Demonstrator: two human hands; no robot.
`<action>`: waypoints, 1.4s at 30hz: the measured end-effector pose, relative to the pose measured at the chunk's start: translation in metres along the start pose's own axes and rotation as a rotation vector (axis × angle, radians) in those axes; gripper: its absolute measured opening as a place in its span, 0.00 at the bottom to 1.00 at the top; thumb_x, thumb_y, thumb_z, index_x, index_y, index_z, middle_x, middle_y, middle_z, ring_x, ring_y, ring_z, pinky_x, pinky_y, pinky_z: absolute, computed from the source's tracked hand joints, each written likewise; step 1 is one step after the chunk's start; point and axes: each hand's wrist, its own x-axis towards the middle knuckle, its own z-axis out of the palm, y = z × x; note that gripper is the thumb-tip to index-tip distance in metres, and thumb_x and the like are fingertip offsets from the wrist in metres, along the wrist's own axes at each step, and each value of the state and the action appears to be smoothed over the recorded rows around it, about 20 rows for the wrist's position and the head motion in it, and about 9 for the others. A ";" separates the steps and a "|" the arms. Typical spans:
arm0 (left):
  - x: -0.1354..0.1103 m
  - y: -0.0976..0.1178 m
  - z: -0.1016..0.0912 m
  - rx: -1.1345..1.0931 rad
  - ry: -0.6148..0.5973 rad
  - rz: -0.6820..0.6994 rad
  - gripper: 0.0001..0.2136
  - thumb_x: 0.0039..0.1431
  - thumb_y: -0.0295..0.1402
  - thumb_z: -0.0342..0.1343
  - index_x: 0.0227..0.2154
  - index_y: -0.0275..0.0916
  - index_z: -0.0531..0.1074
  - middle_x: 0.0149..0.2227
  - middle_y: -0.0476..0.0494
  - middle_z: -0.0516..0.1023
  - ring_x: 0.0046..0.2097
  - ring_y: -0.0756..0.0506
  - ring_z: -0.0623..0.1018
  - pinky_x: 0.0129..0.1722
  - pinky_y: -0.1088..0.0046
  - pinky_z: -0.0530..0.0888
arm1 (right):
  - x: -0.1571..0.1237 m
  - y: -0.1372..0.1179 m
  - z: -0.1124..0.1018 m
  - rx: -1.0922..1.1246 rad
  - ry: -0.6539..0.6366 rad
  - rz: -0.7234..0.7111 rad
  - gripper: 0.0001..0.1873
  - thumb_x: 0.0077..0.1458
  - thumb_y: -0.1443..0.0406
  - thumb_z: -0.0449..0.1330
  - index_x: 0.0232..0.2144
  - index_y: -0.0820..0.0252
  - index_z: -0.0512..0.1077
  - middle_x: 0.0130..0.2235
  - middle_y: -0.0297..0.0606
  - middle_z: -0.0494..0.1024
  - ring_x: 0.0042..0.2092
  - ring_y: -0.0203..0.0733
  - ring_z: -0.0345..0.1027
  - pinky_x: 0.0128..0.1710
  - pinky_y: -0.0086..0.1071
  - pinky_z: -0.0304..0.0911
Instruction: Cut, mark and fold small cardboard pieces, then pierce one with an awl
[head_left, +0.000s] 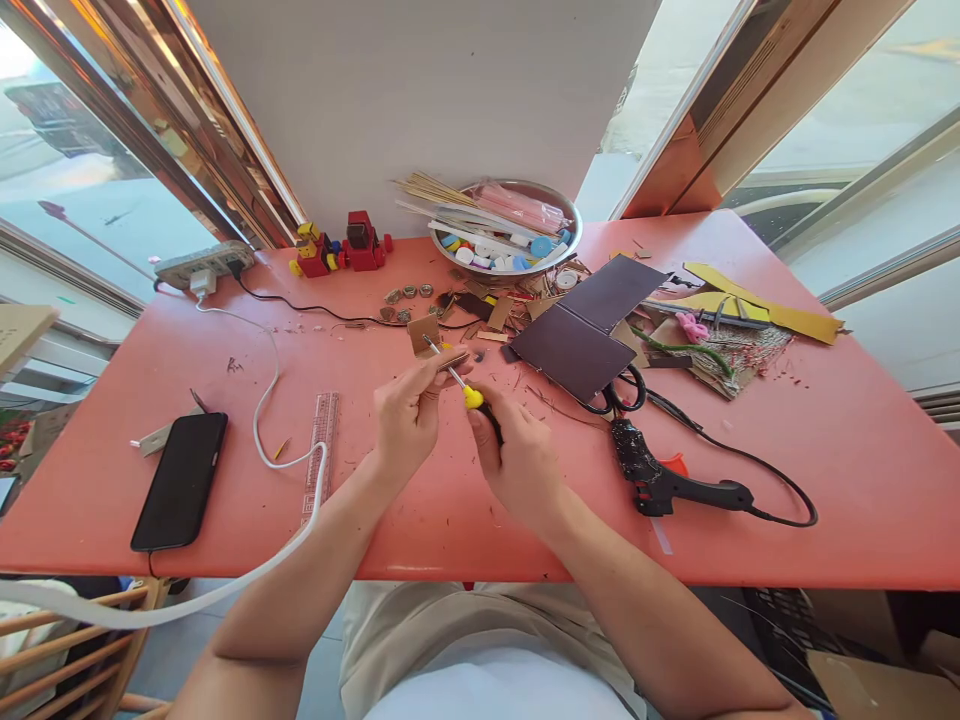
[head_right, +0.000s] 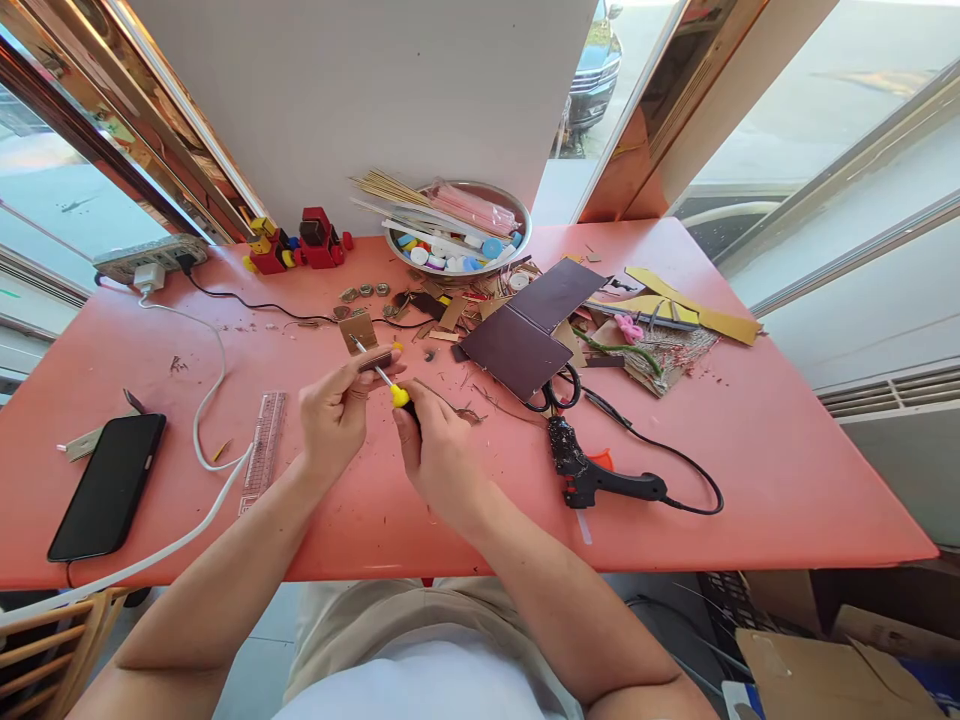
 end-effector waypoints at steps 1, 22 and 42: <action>-0.001 0.001 0.002 -0.010 0.004 0.007 0.19 0.78 0.43 0.47 0.52 0.44 0.82 0.45 0.43 0.90 0.47 0.45 0.89 0.48 0.72 0.86 | -0.001 0.000 0.002 -0.060 0.023 -0.054 0.17 0.67 0.53 0.56 0.47 0.56 0.75 0.36 0.42 0.79 0.35 0.44 0.72 0.35 0.34 0.68; -0.001 0.000 0.003 -0.091 -0.024 -0.136 0.21 0.73 0.53 0.53 0.41 0.46 0.86 0.39 0.43 0.90 0.42 0.43 0.90 0.43 0.69 0.87 | 0.004 0.001 0.011 -0.108 -0.090 0.039 0.14 0.66 0.51 0.49 0.33 0.50 0.56 0.27 0.32 0.65 0.29 0.41 0.61 0.29 0.32 0.52; -0.003 -0.002 0.007 -0.025 -0.104 -0.039 0.21 0.77 0.47 0.47 0.45 0.47 0.85 0.37 0.46 0.90 0.41 0.45 0.90 0.42 0.72 0.86 | 0.004 0.000 0.005 -0.036 -0.101 0.110 0.18 0.65 0.46 0.53 0.32 0.50 0.57 0.25 0.30 0.63 0.27 0.39 0.57 0.29 0.31 0.50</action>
